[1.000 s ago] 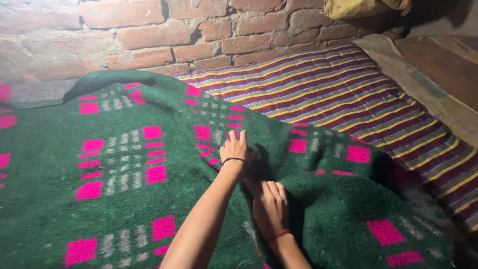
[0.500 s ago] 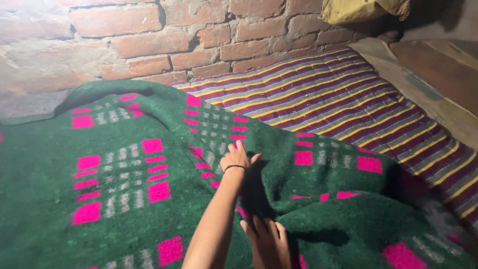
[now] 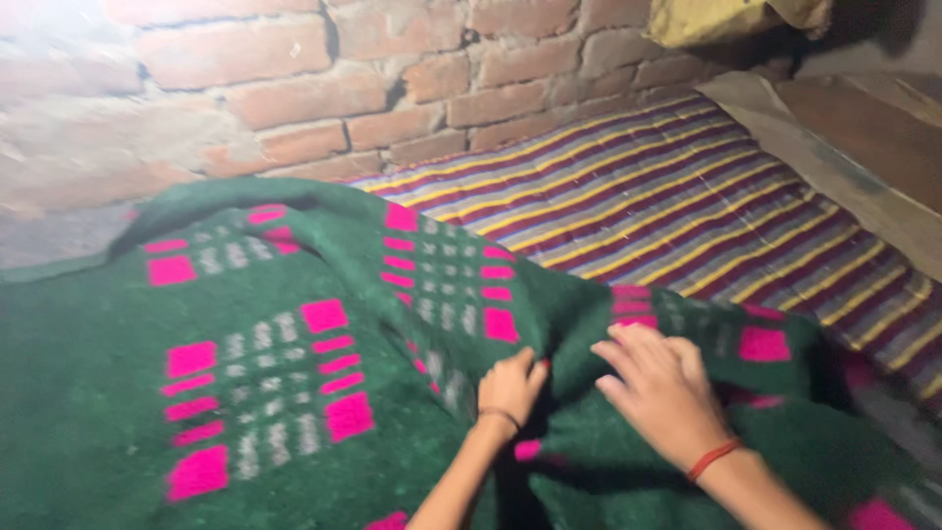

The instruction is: The person folds a green patterned blanket on a bed. They repeatedly fold the blanket in half, smooth the surface, and adjust the edges to create a compact stack.

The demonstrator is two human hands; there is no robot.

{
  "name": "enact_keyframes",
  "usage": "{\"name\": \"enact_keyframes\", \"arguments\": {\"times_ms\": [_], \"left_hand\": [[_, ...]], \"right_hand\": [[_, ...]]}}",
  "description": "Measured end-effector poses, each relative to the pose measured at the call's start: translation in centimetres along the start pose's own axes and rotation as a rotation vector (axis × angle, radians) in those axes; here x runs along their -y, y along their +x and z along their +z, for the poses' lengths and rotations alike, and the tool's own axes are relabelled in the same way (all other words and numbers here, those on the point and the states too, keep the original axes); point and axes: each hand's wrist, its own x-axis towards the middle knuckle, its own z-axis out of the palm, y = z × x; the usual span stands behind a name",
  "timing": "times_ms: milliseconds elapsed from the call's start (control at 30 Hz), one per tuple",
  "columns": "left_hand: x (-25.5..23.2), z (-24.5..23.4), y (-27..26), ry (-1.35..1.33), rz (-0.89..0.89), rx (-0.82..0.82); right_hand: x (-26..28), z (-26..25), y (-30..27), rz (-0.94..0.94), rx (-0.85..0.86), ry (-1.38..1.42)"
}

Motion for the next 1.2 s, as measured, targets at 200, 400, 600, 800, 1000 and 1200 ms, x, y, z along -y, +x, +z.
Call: {"name": "enact_keyframes", "arguments": {"times_ms": [200,400,600,800,1000,1200], "left_hand": [[0.0,-2.4,-2.7,-0.177,-0.045,0.079],[0.1,-2.8,-2.2,-0.262,-0.068,0.121],[0.5,-4.2,-4.2,-0.460,-0.110,0.211],[-1.0,-5.1,-8.1,-0.584,-0.089,0.135],[-0.4,-3.3,-9.4,-0.397,-0.077,-0.020],[0.7,-2.6,-5.2,-0.207,-0.118,0.049]], "right_hand": [[-8.9,-4.6,2.7,0.120,0.409,-0.282],[-12.8,-4.6,3.0,0.278,0.958,-0.445],[-16.1,2.1,3.5,0.425,0.593,-0.306],[-19.6,8.3,2.9,0.440,0.528,-0.141],[-20.7,14.7,0.4,0.623,0.728,0.020],[-23.6,13.2,0.3,0.468,-0.192,0.173]]}}
